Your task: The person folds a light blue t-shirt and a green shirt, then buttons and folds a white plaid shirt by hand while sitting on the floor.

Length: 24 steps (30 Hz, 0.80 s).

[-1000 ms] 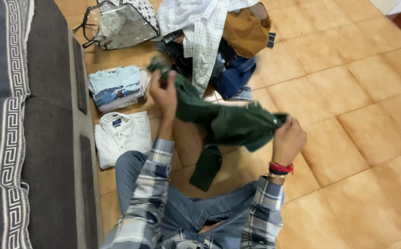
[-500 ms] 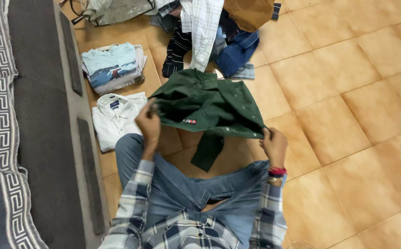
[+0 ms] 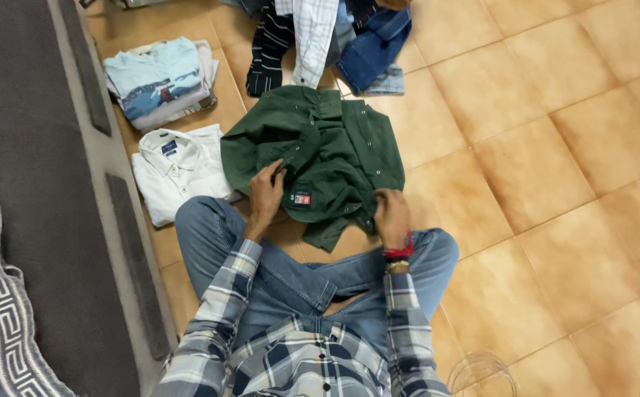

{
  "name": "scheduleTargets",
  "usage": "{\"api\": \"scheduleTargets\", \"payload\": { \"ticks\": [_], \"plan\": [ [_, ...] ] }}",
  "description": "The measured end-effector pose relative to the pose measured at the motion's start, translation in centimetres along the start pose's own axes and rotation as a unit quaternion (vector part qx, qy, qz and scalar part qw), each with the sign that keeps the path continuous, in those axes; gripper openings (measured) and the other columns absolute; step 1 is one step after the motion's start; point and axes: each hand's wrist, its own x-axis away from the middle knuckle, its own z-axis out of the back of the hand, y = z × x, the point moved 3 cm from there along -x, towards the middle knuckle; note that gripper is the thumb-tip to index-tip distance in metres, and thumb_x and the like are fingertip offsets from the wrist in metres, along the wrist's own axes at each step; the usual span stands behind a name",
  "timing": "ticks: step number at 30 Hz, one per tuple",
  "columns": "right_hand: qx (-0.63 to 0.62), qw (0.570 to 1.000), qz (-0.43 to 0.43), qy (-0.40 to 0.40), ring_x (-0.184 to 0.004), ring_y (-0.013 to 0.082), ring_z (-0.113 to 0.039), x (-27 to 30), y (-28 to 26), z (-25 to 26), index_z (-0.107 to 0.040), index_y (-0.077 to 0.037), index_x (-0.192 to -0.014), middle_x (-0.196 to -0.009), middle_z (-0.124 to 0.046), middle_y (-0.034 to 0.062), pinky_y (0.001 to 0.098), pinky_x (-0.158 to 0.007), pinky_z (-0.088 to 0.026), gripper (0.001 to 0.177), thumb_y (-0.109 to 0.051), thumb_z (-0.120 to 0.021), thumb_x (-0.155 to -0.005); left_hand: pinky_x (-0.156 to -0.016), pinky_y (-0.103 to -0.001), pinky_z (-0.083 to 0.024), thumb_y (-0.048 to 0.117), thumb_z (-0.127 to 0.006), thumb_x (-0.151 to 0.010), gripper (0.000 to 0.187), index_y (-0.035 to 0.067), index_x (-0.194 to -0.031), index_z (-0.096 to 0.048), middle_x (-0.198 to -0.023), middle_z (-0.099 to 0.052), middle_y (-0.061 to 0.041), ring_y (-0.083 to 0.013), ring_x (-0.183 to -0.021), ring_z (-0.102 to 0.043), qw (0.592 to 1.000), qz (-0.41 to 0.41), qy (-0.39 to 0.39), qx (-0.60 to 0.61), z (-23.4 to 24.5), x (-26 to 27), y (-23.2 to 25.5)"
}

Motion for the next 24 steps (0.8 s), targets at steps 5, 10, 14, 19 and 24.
{"api": "scheduleTargets", "payload": {
  "ticks": [5,10,14,19,24],
  "plan": [
    [-0.02,0.986,0.135,-0.093,-0.106,0.0376,-0.06,1.0,1.1,-4.9,-0.067,-0.008,-0.109,-0.112,-0.064,0.0145,0.0454,-0.091,-0.049,0.038,-0.023,-0.082,-0.078,-0.084,-0.041,-0.056,0.012,-0.065,-0.1,0.021,0.003,-0.117,-0.072,-0.108,-0.074,-0.019,-0.0363,-0.097,-0.072,0.999,-0.005,0.002,0.038,0.3,0.6,1.6],
    [0.117,0.963,0.208,-0.128,-0.109,0.0336,-0.059,1.6,1.8,-7.2,-0.07,-0.012,-0.115,-0.112,-0.063,0.013,0.0444,-0.085,-0.047,0.042,-0.015,-0.08,-0.074,-0.082,-0.038,-0.055,0.007,-0.066,-0.1,0.018,0.004,-0.117,-0.073,-0.104,-0.075,-0.016,-0.0301,-0.093,-0.072,0.997,0.009,-0.001,0.073,1.2,1.0,2.9],
    [0.018,0.974,0.21,-0.084,-0.103,0.031,-0.063,1.3,1.3,-5.1,-0.069,-0.011,-0.096,-0.108,-0.067,0.011,0.0416,-0.085,-0.048,0.023,-0.015,-0.084,-0.079,-0.067,-0.03,-0.058,0.003,-0.066,-0.097,0.02,0.006,-0.114,-0.075,-0.114,-0.064,-0.015,-0.0212,-0.094,-0.068,0.989,0.024,0.036,0.138,2.0,0.9,3.5],
    [-0.384,0.907,0.01,-0.171,-0.099,0.0104,-0.066,1.3,0.8,-4.7,-0.063,-0.004,-0.106,-0.104,-0.069,0.0012,0.0258,-0.086,-0.052,0.014,-0.005,-0.074,-0.098,-0.073,-0.026,-0.055,0.009,-0.072,-0.096,0.022,0.006,-0.117,-0.077,-0.099,-0.076,-0.006,-0.0129,-0.083,-0.072,0.991,0.007,0.006,0.13,1.9,1.1,4.0],
    [-0.445,0.867,-0.084,-0.207,-0.088,0.0053,-0.064,1.8,-3.9,-2.5,-0.067,-0.005,-0.119,-0.098,-0.07,-0.0006,0.0218,-0.076,-0.051,0.027,-0.004,-0.073,-0.093,-0.063,-0.025,-0.055,0.022,-0.08,-0.091,0.028,0.001,-0.11,-0.077,-0.081,-0.078,-0.008,-0.0102,-0.068,-0.068,0.963,0.158,-0.064,0.209,-1.2,3.7,5.2]
  ]
}}
